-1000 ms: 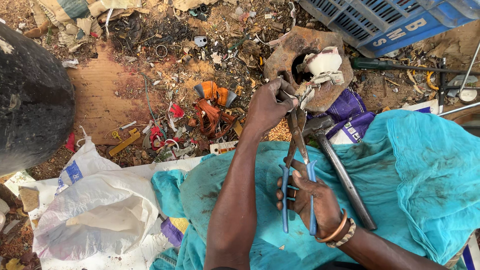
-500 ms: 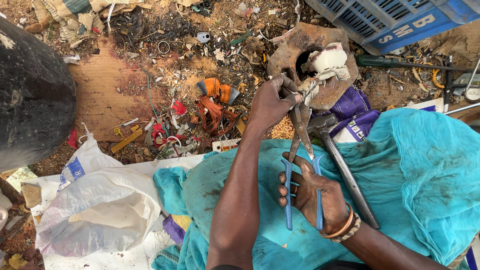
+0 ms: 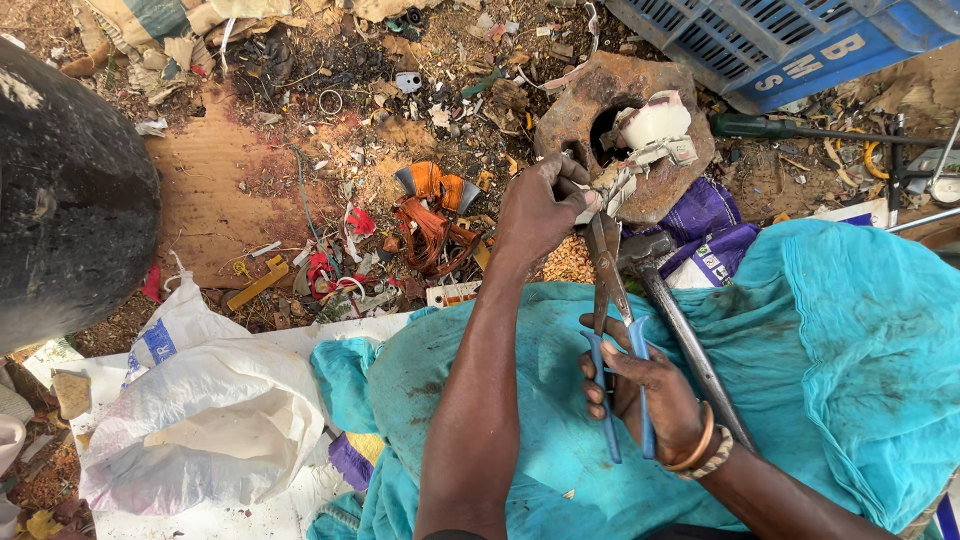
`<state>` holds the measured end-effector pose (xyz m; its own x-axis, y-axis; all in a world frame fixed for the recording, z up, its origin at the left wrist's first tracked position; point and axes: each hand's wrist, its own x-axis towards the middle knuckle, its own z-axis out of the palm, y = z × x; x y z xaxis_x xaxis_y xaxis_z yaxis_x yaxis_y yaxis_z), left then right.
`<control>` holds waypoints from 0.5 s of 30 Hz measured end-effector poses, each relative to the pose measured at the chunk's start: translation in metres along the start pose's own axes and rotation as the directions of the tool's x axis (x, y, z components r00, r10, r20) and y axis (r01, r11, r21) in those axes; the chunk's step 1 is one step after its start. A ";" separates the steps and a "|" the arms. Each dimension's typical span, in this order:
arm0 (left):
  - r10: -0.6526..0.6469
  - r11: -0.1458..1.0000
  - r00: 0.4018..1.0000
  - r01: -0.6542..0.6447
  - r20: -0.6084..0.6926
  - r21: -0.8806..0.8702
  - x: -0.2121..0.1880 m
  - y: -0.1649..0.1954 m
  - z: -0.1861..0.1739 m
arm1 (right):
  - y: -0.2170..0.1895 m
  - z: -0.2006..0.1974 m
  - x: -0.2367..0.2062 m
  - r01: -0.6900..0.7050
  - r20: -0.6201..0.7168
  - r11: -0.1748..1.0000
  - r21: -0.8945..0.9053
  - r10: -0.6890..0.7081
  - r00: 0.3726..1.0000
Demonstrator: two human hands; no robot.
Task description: The person sits on the ground and dismantles a small pump-like appliance, striking it with a hammer to break it open, then uses pliers and their hands to pull out copper windings and separate metal parts, placing pieces aside.
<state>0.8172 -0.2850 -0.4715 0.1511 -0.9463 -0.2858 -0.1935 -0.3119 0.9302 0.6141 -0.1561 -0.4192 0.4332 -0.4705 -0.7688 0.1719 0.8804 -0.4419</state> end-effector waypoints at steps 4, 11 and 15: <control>0.029 0.991 0.999 -0.024 -0.034 0.131 -0.004 0.007 -0.002 | -0.011 -0.027 -0.010 -0.022 -0.032 0.989 -0.144 0.017 0.999; -0.103 0.973 0.991 0.082 0.085 0.216 -0.003 -0.001 0.001 | -0.014 -0.054 -0.021 -0.015 -0.011 0.982 -0.187 0.013 1.000; -0.005 0.979 0.991 -0.022 0.131 0.203 0.000 -0.008 0.012 | -0.018 -0.059 -0.022 0.089 0.005 0.965 -0.246 -0.091 0.996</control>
<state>0.8070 -0.2836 -0.4821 0.0242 -0.9477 -0.3182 -0.3895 -0.3021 0.8701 0.5495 -0.1648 -0.4210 0.4201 -0.5482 -0.7232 -0.0128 0.7932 -0.6088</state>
